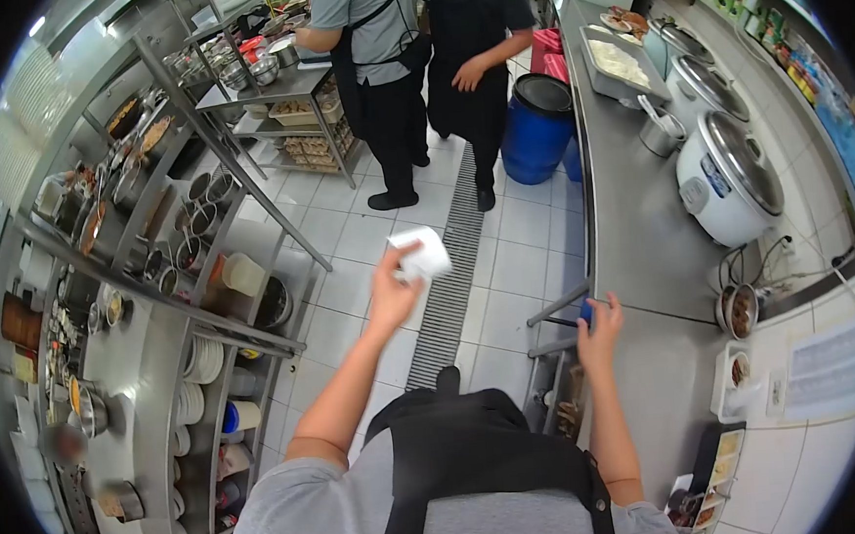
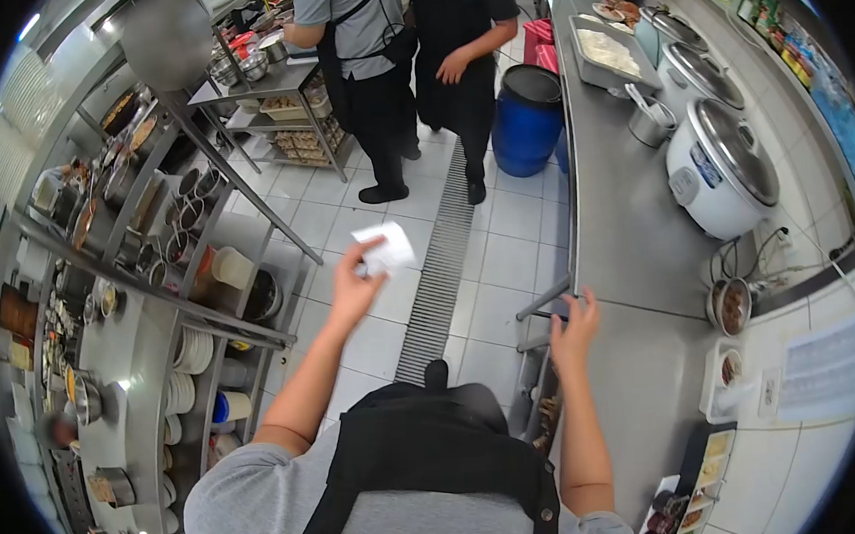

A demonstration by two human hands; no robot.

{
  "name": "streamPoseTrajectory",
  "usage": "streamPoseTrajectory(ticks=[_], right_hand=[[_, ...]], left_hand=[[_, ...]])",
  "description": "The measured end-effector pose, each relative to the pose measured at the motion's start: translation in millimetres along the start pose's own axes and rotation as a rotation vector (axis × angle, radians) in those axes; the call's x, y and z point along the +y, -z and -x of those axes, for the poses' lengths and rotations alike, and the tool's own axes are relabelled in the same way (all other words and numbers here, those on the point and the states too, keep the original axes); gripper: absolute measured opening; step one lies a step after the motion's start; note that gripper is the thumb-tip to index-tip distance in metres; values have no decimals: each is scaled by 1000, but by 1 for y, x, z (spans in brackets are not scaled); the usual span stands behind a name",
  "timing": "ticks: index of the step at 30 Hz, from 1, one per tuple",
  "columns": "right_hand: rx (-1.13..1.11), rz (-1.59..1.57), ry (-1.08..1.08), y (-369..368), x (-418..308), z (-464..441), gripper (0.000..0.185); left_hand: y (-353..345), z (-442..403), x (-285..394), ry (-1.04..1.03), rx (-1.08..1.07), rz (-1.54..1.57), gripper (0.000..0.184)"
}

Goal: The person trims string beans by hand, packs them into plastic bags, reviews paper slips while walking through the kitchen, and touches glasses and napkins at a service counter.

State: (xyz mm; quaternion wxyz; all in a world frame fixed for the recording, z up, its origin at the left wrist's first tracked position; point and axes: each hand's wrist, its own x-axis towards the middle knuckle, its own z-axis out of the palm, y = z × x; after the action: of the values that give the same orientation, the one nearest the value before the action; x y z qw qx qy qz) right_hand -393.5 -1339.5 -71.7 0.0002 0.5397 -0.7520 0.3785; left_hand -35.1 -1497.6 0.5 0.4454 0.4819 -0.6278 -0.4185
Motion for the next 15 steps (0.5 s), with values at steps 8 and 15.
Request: streamPoseTrajectory(ticks=[8, 15], right_hand=[[-19, -136, -102, -70, -10, -97, 42], [-290, -1024, -224, -112, -63, -224, 36]], left_hand=[[-115, -28, 6, 17, -575, -37, 42], [-143, -190, 47, -8, -372, 173, 55]])
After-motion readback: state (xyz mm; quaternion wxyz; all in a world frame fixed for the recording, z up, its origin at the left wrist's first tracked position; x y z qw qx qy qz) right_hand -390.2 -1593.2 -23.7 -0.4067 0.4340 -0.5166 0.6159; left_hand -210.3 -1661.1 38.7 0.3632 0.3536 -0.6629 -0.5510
